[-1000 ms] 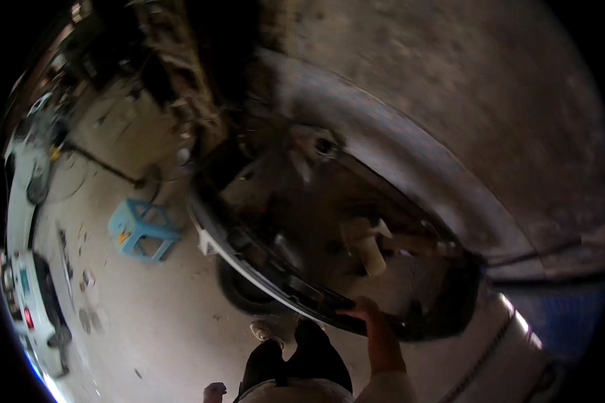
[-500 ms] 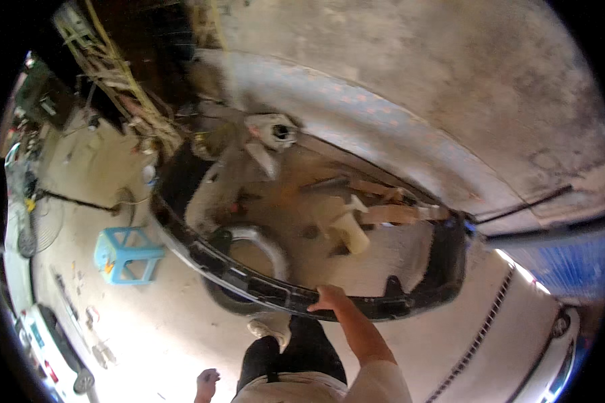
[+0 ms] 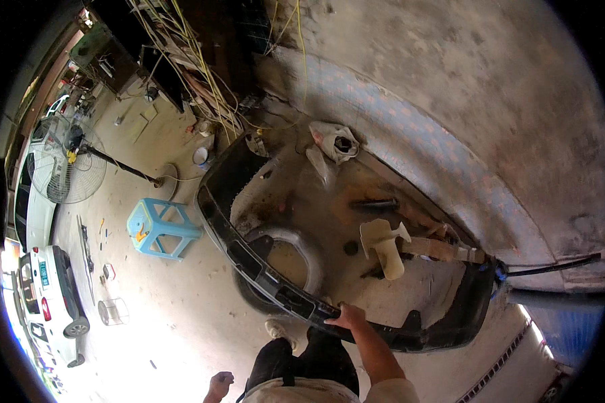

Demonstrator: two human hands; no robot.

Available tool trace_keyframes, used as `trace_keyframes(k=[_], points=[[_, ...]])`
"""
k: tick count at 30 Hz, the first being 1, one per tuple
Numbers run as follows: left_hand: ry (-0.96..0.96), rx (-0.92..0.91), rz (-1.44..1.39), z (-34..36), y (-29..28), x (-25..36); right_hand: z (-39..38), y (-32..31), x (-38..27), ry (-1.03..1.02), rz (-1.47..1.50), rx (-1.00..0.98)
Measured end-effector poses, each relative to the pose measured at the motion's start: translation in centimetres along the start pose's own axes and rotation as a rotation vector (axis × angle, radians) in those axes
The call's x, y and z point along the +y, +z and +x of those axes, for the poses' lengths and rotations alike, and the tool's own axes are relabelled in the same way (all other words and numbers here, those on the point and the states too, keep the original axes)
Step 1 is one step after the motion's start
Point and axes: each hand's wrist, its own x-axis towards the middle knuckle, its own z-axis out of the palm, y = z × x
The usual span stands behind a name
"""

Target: The person uses a yellow-handled screwdriver to pry and separate a car bumper from its mounting points. After detaching the bumper, the person lifts it off the vehicle and places it on the floor. Finally, the person removes two black plastic components from the detached bumper.

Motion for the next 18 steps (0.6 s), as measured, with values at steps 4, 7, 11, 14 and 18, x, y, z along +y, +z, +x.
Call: trace_keyframes(k=[4,7,11,14,18], points=[[0.043,-0.046,0.028,-1.1,1.6,-1.0,2.3,0.6,-2.9,-0.156,0.052,0.194],[0.054,-0.021,-0.032,-1.3,2.6,-0.2,5.0,2.3,-5.8,-0.308,0.093,0.341],[0.016,0.007,0.043,-1.7,2.3,1.9,7.0,1.4,-9.9,-0.218,0.075,0.186],[0.044,0.037,0.027,-2.1,1.9,3.5,8.7,1.8,-9.6,-0.073,0.201,0.054],[0.029,0.024,0.077,-1.8,1.5,2.6,6.6,3.3,-10.4,-0.122,0.074,0.326]])
